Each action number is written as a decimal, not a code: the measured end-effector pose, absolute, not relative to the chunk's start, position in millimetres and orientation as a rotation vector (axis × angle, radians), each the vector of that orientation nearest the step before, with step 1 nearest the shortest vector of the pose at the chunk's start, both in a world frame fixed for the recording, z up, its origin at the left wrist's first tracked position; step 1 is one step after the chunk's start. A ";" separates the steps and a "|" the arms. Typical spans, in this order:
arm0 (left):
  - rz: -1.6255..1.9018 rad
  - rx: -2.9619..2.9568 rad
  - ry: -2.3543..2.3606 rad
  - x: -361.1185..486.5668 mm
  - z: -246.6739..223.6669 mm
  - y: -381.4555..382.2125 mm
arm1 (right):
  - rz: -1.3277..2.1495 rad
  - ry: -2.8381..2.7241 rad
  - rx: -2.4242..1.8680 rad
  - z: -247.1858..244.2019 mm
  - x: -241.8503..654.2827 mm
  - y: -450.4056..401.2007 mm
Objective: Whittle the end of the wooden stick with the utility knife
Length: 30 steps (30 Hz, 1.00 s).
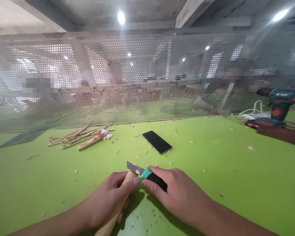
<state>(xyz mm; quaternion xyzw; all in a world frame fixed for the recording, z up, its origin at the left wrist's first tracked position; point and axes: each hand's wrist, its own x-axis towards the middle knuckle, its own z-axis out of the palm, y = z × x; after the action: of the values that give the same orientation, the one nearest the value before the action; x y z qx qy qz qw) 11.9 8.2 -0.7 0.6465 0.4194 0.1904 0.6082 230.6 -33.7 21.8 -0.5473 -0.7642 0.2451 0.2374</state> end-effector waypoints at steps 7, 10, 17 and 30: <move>0.408 1.480 0.996 9.0 1.9 6.9 | 0.409 -1.991 -1.770 11.1 251.0 -11.8; 0.405 1.452 0.975 8.9 2.8 6.2 | 0.524 -2.025 -1.729 13.9 251.7 -9.3; 0.393 1.775 0.951 9.2 15.3 -0.4 | 0.781 -2.040 -1.521 22.0 237.7 -21.8; 0.462 1.931 1.166 -2.7 -5.9 -0.7 | 0.949 -1.954 -1.305 11.4 221.9 -24.9</move>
<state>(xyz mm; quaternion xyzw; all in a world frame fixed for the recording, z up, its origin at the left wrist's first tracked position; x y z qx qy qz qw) -2.7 -0.7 -5.9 0.7659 0.4626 0.1833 0.4073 221.9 -24.9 11.4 -0.4914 -0.7359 0.3573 0.2989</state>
